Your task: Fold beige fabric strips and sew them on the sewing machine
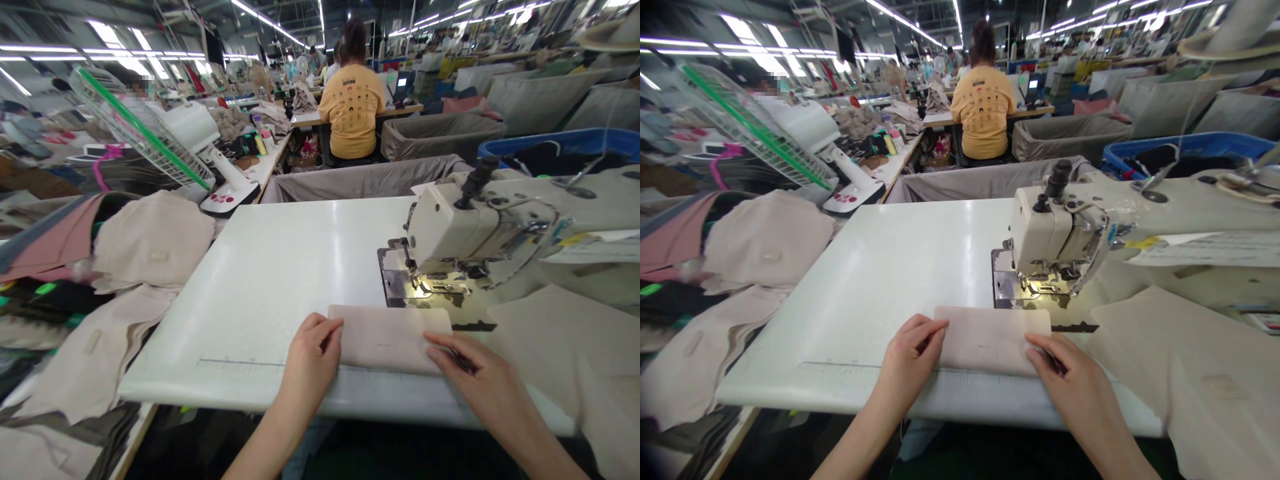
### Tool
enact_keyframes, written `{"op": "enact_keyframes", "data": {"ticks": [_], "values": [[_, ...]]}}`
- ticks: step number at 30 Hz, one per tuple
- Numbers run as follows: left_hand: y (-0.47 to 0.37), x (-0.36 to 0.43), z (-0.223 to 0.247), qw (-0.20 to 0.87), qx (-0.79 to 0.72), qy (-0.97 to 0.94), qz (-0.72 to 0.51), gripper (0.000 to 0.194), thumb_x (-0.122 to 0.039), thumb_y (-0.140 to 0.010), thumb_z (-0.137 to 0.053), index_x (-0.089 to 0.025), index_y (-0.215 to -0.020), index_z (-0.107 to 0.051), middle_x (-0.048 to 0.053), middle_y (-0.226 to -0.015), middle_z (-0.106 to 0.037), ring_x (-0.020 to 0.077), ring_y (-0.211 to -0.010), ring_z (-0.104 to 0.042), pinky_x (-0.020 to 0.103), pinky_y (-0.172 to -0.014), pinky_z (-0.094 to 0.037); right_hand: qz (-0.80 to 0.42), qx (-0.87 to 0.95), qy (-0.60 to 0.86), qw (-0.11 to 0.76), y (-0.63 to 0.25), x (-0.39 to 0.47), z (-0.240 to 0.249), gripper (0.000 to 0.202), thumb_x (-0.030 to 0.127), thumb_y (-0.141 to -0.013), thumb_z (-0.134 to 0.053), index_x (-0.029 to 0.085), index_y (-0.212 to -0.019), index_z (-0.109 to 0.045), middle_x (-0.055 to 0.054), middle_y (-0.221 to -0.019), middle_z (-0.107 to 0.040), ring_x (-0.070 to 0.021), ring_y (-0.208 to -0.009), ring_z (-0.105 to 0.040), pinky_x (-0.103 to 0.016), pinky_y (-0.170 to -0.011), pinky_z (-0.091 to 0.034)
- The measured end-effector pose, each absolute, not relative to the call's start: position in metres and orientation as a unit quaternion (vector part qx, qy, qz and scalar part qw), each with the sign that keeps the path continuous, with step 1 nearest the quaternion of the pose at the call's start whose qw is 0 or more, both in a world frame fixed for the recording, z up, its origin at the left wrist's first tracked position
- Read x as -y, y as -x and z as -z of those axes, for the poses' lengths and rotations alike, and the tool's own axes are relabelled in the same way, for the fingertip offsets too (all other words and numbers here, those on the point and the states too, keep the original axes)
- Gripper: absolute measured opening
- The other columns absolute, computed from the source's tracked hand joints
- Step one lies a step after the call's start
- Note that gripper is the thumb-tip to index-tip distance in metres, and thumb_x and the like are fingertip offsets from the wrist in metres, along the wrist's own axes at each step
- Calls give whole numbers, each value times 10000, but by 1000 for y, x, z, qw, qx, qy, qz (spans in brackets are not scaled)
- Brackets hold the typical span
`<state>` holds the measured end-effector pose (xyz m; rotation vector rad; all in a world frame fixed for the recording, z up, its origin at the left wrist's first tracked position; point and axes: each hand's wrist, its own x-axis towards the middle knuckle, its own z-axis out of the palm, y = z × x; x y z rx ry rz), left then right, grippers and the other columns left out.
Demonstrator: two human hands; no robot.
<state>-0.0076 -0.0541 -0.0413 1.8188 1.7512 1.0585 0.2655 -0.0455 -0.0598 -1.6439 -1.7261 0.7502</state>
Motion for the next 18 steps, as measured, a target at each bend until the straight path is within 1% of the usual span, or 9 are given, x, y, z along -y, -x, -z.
{"op": "enact_keyframes", "data": {"ticks": [7,12,16,18], "values": [[7,53,41,199,-634,-648,-371,252,-209,-933,-524,-174,-988,-767,38,-809,-632,147,-703,-611,266,-695,-541,-301,645,629,313,-264,46,57,309,501,-877,-612,281,-999,-791,-28,-1061,-747,-246,-958,-688,-285,-740,-534],[6,50,35,207,-639,-648,-359,272,-218,-913,-508,-172,-958,-771,46,-797,-641,154,-703,-620,275,-689,-550,-314,656,616,302,-268,42,62,312,511,-859,-634,281,-998,-793,-37,-1015,-744,-242,-895,-692,-283,-688,-545],[8,46,32,206,-636,-657,-349,288,-271,-909,-500,-186,-917,-775,51,-786,-653,168,-700,-631,292,-683,-560,-294,650,609,347,-266,40,60,318,475,-877,-616,245,-1035,-770,-71,-1056,-726,-240,-876,-675,-312,-740,-549],[10,44,32,198,-634,-661,-349,304,-308,-911,-497,-189,-899,-776,50,-774,-656,172,-693,-637,297,-674,-562,-292,646,606,362,-264,39,57,310,450,-889,-598,231,-1037,-759,-79,-1044,-720,-229,-832,-662,-317,-726,-540]]}}
